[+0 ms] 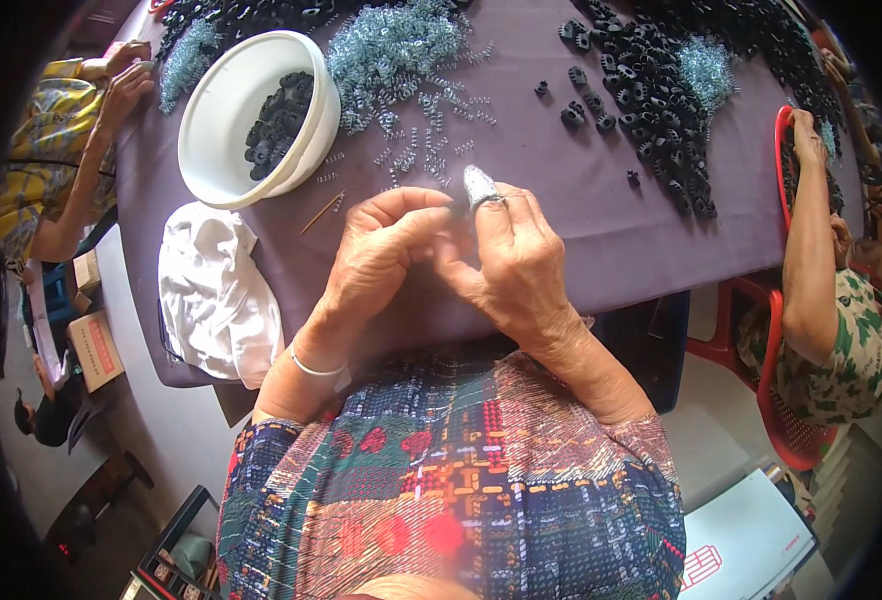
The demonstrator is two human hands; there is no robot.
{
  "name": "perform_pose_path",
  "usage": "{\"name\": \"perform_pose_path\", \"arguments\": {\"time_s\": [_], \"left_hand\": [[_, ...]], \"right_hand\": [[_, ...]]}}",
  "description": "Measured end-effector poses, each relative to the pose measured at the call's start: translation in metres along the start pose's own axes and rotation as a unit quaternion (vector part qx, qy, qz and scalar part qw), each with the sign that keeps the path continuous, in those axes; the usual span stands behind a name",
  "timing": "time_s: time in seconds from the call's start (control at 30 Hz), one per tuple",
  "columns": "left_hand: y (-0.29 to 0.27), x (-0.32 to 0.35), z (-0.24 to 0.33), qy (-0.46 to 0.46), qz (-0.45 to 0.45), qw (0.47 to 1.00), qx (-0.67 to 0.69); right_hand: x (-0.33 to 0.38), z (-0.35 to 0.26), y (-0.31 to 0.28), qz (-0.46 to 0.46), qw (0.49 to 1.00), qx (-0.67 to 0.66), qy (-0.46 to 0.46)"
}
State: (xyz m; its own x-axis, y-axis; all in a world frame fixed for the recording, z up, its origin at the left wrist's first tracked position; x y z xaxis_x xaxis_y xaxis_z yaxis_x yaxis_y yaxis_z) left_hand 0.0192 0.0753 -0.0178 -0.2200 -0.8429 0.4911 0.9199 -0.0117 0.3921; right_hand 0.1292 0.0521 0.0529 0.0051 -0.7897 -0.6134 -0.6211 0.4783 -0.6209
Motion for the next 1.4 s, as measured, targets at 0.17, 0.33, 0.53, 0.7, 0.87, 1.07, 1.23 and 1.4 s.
{"name": "perform_pose_path", "arguments": {"time_s": [0.17,0.33,0.53,0.7,0.87,1.07,1.23,1.4], "left_hand": [[0.0,-0.001,-0.001,-0.01,0.003,1.0,0.013],[-0.003,-0.001,-0.002,-0.002,0.0,1.0,0.015],[-0.005,-0.002,-0.006,-0.013,-0.001,1.0,0.005],[-0.004,-0.003,-0.006,-0.002,-0.002,1.0,0.001],[-0.006,-0.003,-0.006,0.003,-0.002,1.0,-0.011],[-0.005,-0.003,-0.006,0.002,-0.012,1.0,-0.01],[-0.002,0.0,-0.006,-0.02,-0.009,0.999,0.034],[0.0,-0.001,-0.004,-0.011,-0.027,0.999,0.035]], "right_hand": [[0.001,-0.001,0.003,0.015,1.0,0.009,-0.011],[0.0,0.0,0.004,0.019,0.999,0.004,-0.026],[0.002,0.001,0.003,0.016,0.998,-0.023,-0.048],[0.002,0.002,0.004,0.028,0.997,-0.035,-0.065],[0.002,0.002,0.005,0.026,0.996,-0.046,-0.069],[0.007,0.003,0.009,-0.01,0.997,-0.063,-0.051],[0.002,0.013,-0.001,-0.016,0.991,-0.125,0.045],[0.005,0.04,-0.011,0.037,0.993,-0.072,0.086]]}}
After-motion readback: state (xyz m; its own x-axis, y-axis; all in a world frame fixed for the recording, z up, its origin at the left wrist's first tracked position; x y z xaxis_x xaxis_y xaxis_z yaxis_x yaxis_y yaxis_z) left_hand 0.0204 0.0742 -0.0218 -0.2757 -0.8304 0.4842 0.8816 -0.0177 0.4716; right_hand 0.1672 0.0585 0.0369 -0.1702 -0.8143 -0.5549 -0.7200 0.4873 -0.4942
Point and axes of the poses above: each hand's wrist, its own x-axis away from the middle knuckle, its own y-axis out of the palm, z = x × y, the point moved 8 cm from there along -x, towards the middle knuckle, and after that the axes turned 14 degrees about z, right-handed, at the moved point
